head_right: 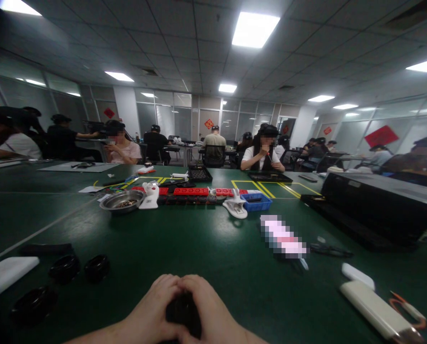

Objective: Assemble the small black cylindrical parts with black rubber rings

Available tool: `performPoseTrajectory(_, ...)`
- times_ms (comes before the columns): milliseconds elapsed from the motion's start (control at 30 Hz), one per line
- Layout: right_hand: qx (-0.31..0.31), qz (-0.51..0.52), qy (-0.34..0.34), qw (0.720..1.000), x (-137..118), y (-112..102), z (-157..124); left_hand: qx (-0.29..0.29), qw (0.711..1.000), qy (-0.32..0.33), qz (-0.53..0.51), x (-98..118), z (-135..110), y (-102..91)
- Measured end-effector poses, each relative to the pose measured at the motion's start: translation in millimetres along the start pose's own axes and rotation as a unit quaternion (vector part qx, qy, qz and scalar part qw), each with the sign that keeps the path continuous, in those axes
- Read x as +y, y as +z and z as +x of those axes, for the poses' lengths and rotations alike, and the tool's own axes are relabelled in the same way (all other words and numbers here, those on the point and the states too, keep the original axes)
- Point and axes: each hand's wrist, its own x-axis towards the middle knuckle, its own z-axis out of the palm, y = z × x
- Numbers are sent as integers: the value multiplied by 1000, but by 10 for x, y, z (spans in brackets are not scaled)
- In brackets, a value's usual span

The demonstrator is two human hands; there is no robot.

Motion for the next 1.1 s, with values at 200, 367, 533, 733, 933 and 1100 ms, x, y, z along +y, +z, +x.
performPoseTrajectory(200,43,-86,100,990,-6,6,41,1,1000,-1,18,34,-5,-26)
performPoseTrajectory(367,-37,-37,11,999,4,-41,47,8,1000,14,7,28,-7,-13)
performPoseTrajectory(533,28,-36,75,996,41,16,32,1,1000,2,10,50,-10,-46)
performPoseTrajectory(733,4,-9,73,997,11,-8,38,0,1000,9,6,46,-3,-31)
performPoseTrajectory(933,42,13,139,989,40,7,17,1,1000,12,13,20,3,-25)
performPoseTrajectory(1100,29,6,100,995,3,7,51,1,1000,8,15,26,8,-25)
